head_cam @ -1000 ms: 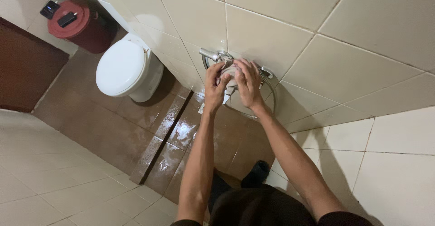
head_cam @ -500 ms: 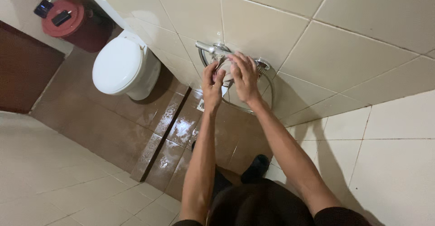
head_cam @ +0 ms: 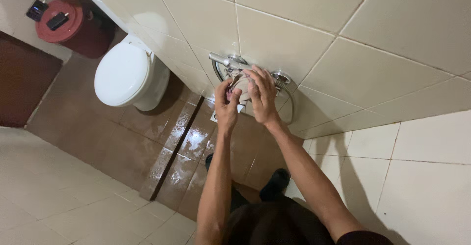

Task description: The person cleans a wall-mounted shower faucet by wiping its handle, body, and pipe connections with a cloth.

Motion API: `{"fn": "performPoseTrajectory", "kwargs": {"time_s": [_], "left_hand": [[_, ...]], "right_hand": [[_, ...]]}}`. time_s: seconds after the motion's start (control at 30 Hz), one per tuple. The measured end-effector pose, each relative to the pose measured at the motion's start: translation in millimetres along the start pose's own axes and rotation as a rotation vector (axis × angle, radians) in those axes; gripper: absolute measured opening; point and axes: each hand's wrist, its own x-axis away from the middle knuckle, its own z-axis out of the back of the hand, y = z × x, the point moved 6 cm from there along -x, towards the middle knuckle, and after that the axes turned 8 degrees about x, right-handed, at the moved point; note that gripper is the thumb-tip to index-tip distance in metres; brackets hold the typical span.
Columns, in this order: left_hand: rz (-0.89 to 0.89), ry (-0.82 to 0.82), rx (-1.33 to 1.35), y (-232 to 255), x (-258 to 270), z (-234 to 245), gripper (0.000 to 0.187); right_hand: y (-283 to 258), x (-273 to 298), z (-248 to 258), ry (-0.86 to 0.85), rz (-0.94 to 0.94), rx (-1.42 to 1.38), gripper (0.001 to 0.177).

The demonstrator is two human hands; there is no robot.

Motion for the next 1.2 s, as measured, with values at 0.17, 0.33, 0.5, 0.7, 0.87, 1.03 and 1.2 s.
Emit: {"fn": "performPoseTrajectory", "kwargs": {"time_s": [0.17,0.33,0.5,0.7,0.87,1.03,1.2], "left_hand": [[-0.053,-0.046,-0.093,13.2,-14.6,-3.4,0.041],[0.008,-0.099,-0.013,15.0,-16.8,-1.7,0.044],[0.233,-0.159,0.011,13.2,-7.1,9.0,0.050],[0.052,-0.276,0.097,4.0,5.2,23.5,0.041],[0.320,-0.390,0.156,1.6,0.2,31.3,0.058],[0.152,-0.572,0.230,51.8,-25.7,26.9,0.086],[-0.082,-0.724,-0.045,93.5,-68.7,18.3,0.080]], "right_hand": [[3.2,-6.2,-3.6,0.019,-0.015,-0.008,0.041],[5.5,-2.5,-6.1,0.017,-0.111,-0.014,0.040],[-11.0,6.4,-11.0,0.060,-0.068,0.078,0.035],[-53.9,26.5,-4.2,0.153,-0.186,0.016,0.033],[-72.6,28.7,-12.1,0.154,-0.196,0.103,0.041],[-101.7,14.9,-13.5,0.179,-0.217,0.140,0.054],[-104.6,-16.2,-11.7,0.048,-0.159,0.081,0.065]]}}
